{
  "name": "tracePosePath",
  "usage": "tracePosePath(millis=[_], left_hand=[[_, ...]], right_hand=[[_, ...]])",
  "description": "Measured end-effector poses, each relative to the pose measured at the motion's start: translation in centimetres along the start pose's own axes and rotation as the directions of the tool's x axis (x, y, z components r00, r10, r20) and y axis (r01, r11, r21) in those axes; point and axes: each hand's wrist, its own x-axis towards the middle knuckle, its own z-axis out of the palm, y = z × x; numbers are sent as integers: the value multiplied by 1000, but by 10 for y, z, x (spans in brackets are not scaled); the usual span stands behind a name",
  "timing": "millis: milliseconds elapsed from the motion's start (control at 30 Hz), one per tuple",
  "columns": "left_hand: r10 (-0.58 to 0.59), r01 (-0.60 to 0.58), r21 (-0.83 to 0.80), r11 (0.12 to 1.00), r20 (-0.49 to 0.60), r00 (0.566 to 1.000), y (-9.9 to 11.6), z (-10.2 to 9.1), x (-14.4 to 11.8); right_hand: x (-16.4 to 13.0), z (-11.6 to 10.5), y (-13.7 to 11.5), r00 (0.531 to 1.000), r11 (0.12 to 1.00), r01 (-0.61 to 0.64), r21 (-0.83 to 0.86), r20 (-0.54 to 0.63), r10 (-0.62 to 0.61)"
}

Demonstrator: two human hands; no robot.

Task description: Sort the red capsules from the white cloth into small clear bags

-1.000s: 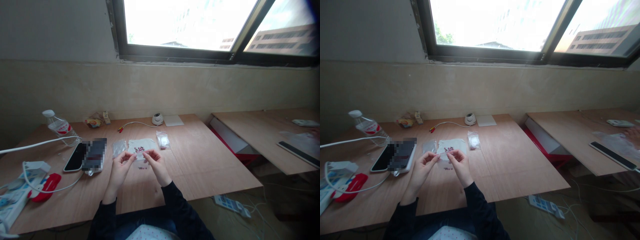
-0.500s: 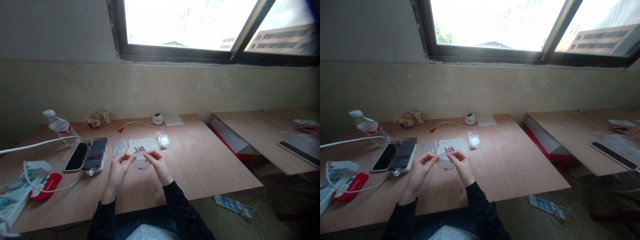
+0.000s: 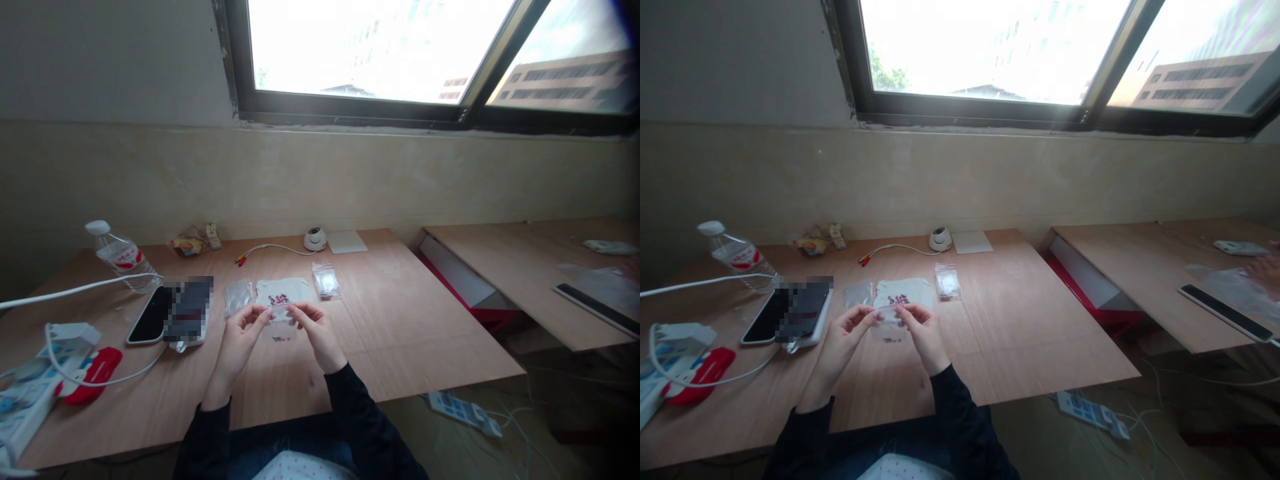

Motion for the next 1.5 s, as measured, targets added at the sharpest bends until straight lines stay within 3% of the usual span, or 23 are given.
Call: tracePosePath(millis=[233, 367, 500, 867, 1300, 1500], left_hand=[[23, -23, -17, 1000, -25, 999, -5, -3, 2], [35, -36, 28, 999, 39, 999, -1, 1, 0], [33, -38, 45, 998, 98, 995, 4, 8, -2], [97, -104, 75, 992, 93, 991, -1, 17, -2], [96, -112, 105, 988, 140, 985, -3, 15, 1], [75, -92, 86, 992, 186, 980, -11, 16, 5]], right_hand=[[1, -2, 0, 1000, 1000, -11, -13, -19, 10], [-1, 0, 2, 995, 998, -61, -33, 77, 64], [-1, 1, 5, 995, 997, -67, -39, 74, 70], [2, -4, -1, 982, 980, 75, -184, 185, -41], [-3, -18, -6, 976, 923, 124, -364, 212, -48], [-4, -27, -5, 953, 899, 130, -419, 304, 4]])
